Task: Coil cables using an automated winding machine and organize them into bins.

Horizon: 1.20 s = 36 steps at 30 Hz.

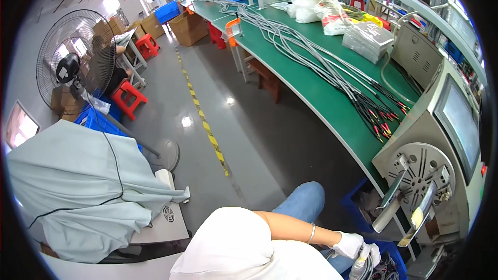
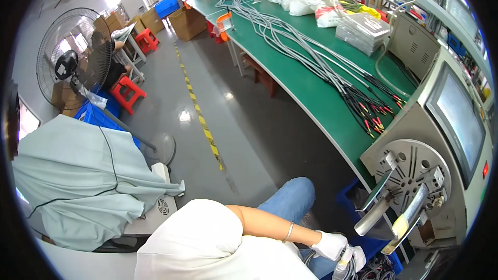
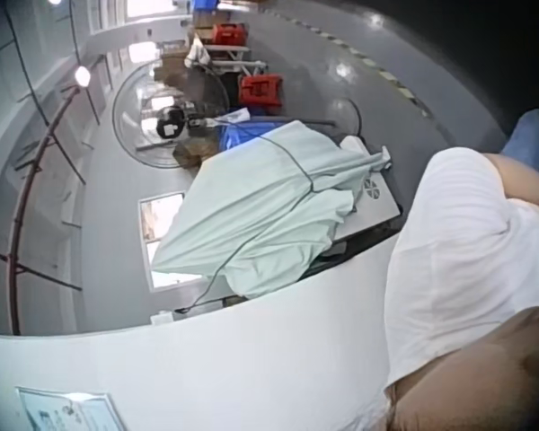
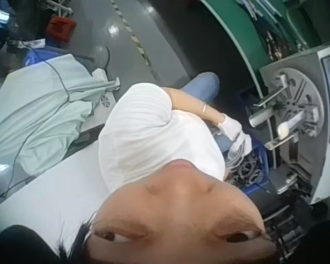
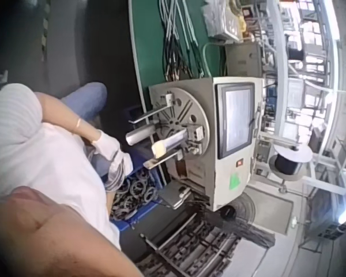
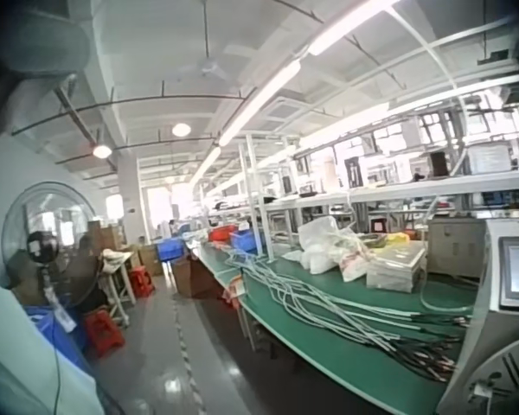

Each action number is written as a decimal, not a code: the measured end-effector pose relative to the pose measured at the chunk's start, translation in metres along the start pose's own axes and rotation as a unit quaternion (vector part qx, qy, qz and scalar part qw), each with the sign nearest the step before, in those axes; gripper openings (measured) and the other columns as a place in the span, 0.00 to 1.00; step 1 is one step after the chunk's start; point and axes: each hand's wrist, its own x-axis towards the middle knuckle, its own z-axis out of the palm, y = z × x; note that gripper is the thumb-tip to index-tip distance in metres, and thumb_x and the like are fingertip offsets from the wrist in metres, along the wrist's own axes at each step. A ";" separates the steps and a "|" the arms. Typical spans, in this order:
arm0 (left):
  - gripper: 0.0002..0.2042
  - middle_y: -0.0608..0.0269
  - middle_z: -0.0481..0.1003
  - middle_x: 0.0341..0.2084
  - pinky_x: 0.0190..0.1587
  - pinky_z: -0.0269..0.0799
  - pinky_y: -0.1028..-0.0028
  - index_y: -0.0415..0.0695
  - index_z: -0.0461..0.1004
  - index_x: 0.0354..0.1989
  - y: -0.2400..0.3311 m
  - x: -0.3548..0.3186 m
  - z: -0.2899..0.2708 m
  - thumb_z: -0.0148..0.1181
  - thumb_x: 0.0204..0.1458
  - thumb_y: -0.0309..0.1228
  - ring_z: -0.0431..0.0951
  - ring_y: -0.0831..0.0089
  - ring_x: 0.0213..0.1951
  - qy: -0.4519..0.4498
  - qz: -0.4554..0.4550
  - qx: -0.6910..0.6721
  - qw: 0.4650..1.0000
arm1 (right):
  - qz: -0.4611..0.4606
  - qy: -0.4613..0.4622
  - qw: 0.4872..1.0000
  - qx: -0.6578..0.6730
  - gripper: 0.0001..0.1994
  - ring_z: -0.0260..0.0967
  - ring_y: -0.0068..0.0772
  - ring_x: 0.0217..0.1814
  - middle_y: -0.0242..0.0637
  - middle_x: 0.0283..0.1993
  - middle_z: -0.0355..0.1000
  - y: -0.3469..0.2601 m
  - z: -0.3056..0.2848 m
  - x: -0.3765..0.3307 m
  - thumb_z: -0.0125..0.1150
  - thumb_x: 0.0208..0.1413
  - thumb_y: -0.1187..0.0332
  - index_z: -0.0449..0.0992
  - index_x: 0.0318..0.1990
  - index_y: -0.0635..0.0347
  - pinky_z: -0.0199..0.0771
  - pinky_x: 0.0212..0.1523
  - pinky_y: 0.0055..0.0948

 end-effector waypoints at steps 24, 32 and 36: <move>0.09 0.52 0.76 0.24 0.20 0.77 0.63 0.34 0.74 0.32 -0.011 -0.010 -0.019 0.56 0.44 0.27 0.79 0.59 0.25 -0.043 -0.021 -0.086 0.995 | -0.011 0.040 0.997 0.069 0.09 0.72 0.38 0.30 0.42 0.27 0.73 -0.018 0.047 0.025 0.54 0.52 0.63 0.75 0.26 0.55 0.70 0.28 0.36; 0.10 0.51 0.76 0.23 0.19 0.77 0.64 0.33 0.74 0.32 -0.014 -0.008 -0.015 0.56 0.44 0.28 0.79 0.59 0.25 -0.039 -0.020 -0.053 0.998 | -0.026 0.060 0.977 0.204 0.09 0.72 0.37 0.30 0.43 0.27 0.73 -0.022 0.057 0.028 0.54 0.52 0.63 0.75 0.26 0.56 0.70 0.28 0.36; 0.10 0.51 0.76 0.23 0.21 0.77 0.65 0.34 0.74 0.31 -0.013 -0.008 -0.015 0.56 0.44 0.28 0.79 0.60 0.25 -0.050 -0.039 -0.077 0.995 | -0.037 0.097 0.972 0.211 0.09 0.72 0.37 0.30 0.43 0.27 0.73 -0.026 0.058 0.031 0.54 0.52 0.63 0.75 0.26 0.56 0.70 0.28 0.35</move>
